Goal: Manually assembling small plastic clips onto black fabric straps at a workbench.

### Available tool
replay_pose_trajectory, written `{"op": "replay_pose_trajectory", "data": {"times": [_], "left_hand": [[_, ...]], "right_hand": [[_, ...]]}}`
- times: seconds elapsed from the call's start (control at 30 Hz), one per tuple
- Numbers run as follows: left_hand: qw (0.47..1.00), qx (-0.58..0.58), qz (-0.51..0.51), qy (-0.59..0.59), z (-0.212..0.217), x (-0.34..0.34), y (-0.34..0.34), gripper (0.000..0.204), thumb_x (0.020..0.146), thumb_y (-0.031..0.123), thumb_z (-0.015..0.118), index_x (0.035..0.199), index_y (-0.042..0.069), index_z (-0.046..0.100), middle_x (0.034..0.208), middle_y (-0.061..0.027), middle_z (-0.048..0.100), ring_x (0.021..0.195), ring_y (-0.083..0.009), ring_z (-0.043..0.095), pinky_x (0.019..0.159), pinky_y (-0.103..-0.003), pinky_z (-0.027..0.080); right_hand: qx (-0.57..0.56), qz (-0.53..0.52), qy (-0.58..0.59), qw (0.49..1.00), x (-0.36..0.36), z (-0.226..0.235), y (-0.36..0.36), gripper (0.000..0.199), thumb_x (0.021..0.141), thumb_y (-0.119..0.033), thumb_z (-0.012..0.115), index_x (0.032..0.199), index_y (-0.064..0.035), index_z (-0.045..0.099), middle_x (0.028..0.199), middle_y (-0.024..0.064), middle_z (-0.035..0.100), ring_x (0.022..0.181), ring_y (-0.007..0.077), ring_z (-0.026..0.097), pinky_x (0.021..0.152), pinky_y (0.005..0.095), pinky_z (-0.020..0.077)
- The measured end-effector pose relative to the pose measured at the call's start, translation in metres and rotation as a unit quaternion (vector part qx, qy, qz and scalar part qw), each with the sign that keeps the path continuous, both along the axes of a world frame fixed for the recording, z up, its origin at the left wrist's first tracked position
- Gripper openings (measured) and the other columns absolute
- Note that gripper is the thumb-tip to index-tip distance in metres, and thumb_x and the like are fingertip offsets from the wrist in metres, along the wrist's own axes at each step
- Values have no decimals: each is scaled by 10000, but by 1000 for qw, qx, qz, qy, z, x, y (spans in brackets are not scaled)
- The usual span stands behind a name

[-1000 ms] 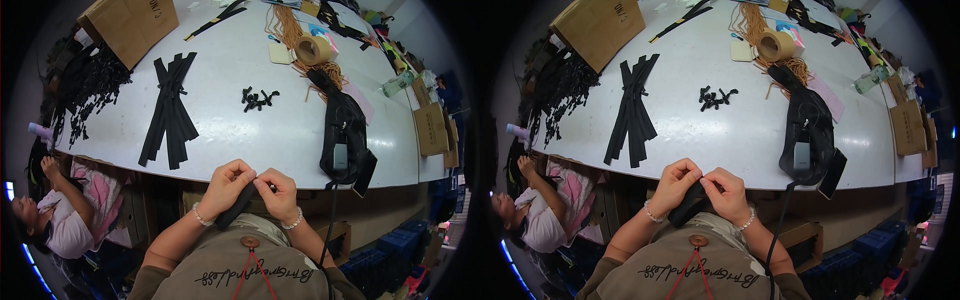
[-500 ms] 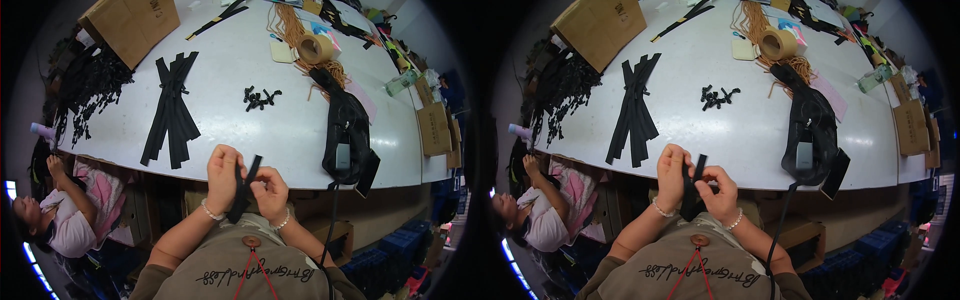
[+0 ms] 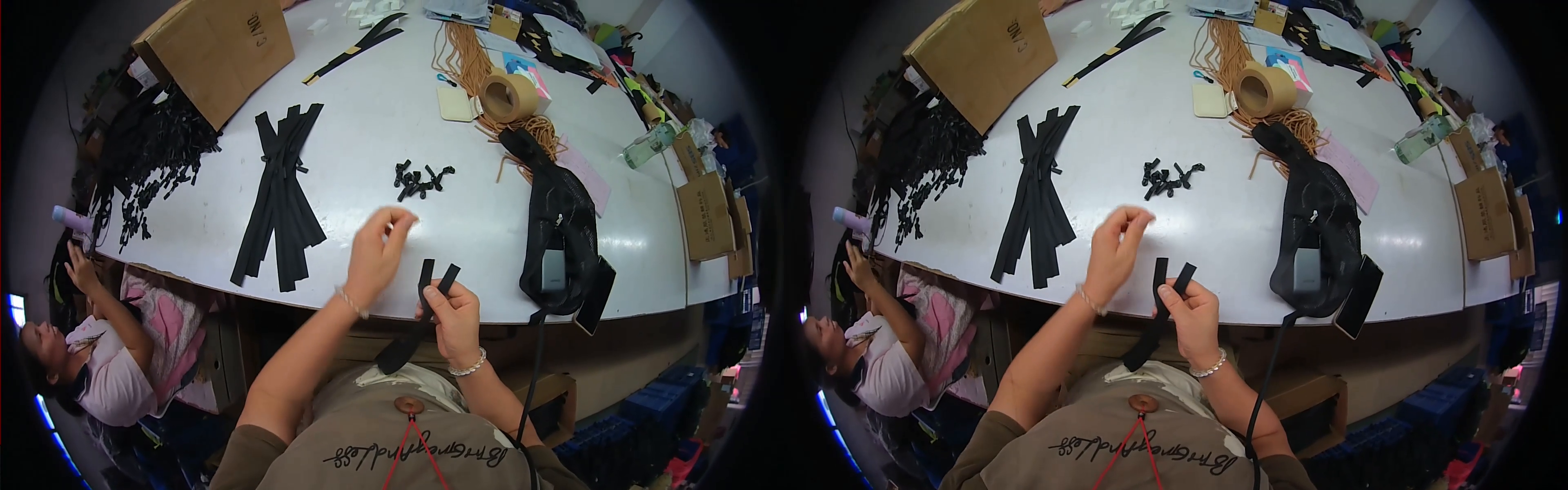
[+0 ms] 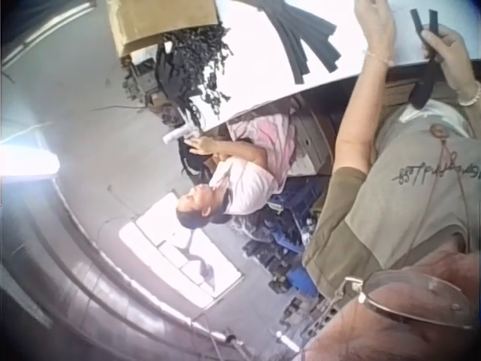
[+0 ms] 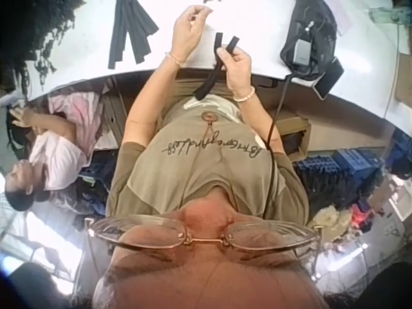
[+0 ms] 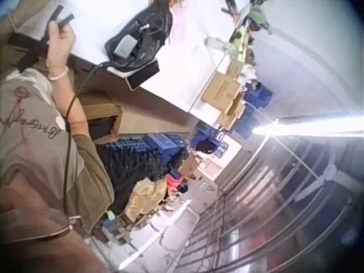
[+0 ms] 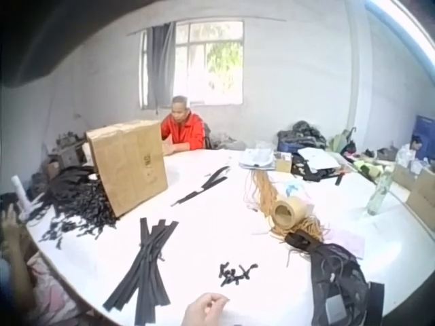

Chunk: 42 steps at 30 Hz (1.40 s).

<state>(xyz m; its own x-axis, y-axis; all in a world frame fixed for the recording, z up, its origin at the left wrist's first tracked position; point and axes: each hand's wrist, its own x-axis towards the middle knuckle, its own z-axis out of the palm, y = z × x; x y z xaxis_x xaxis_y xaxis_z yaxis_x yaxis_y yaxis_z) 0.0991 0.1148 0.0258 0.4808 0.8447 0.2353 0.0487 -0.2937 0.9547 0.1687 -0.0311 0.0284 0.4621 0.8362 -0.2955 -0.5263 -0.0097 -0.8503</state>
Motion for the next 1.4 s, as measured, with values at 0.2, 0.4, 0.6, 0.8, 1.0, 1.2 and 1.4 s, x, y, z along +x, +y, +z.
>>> {"op": "replay_pose_trajectory", "data": {"times": [0.2,0.4,0.6,0.8,1.0,1.2,1.4], "left_hand": [[978,172,35,111,-11,44,72,150,781,63,614,910,-12,622,842,-140,608,792,-266,586,710,-344,491],[925,169,-14,342,-8,75,100,157,737,91,645,863,0,669,826,-151,659,762,-272,629,699,-330,499],[932,127,-47,337,-1,68,99,157,742,66,614,868,-8,670,792,-135,664,733,-224,641,674,-305,505],[996,-72,-53,22,12,32,60,240,789,53,605,1018,-8,639,762,-39,629,698,-105,607,672,-222,487],[901,-375,-115,-184,17,-20,2,346,855,-30,521,1200,-27,500,1058,-87,571,960,-164,592,875,-288,494],[868,-424,-151,-209,2,-46,-31,322,841,-34,555,1162,-21,535,1119,-123,584,1006,-180,590,872,-273,481],[924,-325,-137,-147,16,-57,-45,266,804,-44,611,1069,-16,602,1001,-96,640,939,-140,606,812,-233,482]], "right_hand": [[5,-16,1,1000,6,-3,-2,142,864,-47,552,974,40,569,709,41,576,564,109,549,518,228,461],[10,-26,-20,999,7,-9,-6,153,867,-45,545,986,50,561,702,32,567,528,97,532,475,221,444],[11,-37,-4,999,10,-5,-4,134,872,-60,546,966,32,570,689,18,559,489,76,486,438,217,406],[4,-32,-31,999,11,0,-3,118,874,-67,545,949,20,573,678,12,556,482,67,474,435,217,400],[16,-1,-7,1000,12,8,-3,63,867,-38,517,886,16,545,659,36,548,458,79,476,414,210,390],[3,39,4,999,1,21,-3,43,864,-16,507,860,13,538,575,-5,498,391,50,418,351,194,317],[-20,76,-3,997,-6,26,-6,70,876,-41,527,837,12,552,557,-22,485,379,30,387,334,184,270]]}}
